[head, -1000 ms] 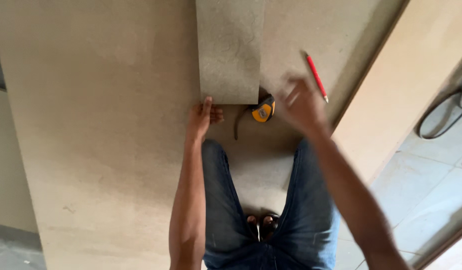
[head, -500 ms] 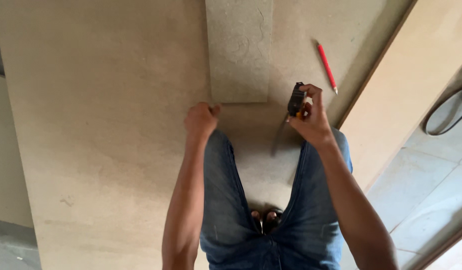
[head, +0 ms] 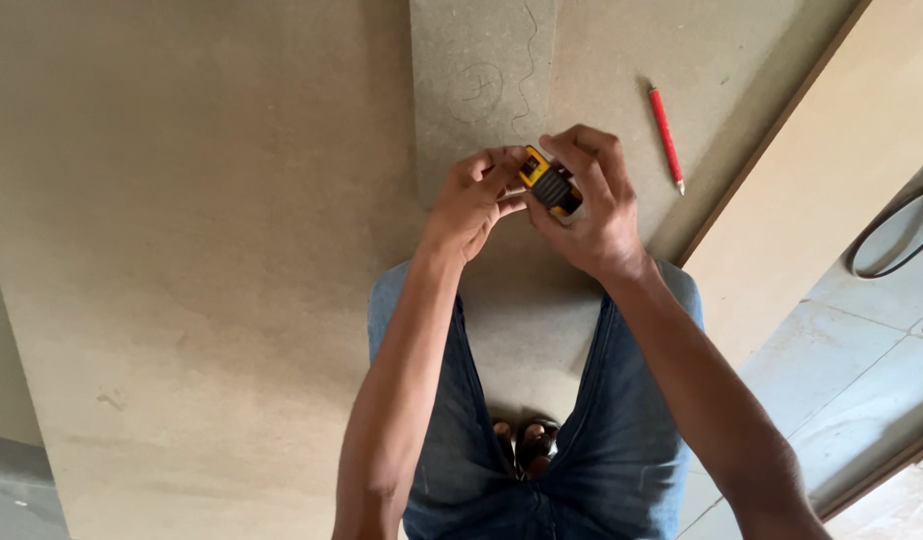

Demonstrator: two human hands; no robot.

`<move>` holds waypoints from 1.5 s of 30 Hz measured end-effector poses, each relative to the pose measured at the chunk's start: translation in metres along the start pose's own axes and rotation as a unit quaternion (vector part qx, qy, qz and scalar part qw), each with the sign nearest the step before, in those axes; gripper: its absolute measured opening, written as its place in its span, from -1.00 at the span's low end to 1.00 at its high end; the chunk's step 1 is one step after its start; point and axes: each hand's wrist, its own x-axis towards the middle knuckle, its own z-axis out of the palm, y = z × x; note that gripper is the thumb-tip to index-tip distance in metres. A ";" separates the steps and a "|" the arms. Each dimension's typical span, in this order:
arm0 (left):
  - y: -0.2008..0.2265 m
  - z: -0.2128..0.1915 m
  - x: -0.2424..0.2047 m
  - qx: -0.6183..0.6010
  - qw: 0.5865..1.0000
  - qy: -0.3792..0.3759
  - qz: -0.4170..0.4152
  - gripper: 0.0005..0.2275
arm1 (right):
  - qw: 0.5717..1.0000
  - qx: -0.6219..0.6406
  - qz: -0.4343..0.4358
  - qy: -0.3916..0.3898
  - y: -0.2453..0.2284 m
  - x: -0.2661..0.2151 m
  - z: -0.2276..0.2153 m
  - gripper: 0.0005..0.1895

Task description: The person measures and marks a rectangular piece of plywood with a tape measure and pencil. They then use a circular saw to cut the plywood along the marked lines, separating it into smaller strips. The person repeats this process on another piece of plywood, measuring, marking, and cutting it into strips.

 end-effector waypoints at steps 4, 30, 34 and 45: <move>0.013 -0.002 0.004 -0.072 0.994 -0.033 0.079 -0.76 | 0.985 0.166 -0.003 -0.051 0.014 0.036 -0.003 -0.37; 0.160 -0.082 0.182 0.491 0.748 0.246 0.374 -0.76 | 0.985 0.037 0.166 0.026 0.226 0.173 -0.018 -0.67; 0.162 -0.083 0.182 0.466 0.786 0.241 0.327 -0.77 | 0.995 0.005 0.091 0.049 0.235 0.168 -0.014 -0.73; 0.171 -0.062 0.164 0.481 0.783 0.251 0.305 -0.79 | 0.982 0.033 0.185 0.011 0.209 0.165 -0.018 -0.84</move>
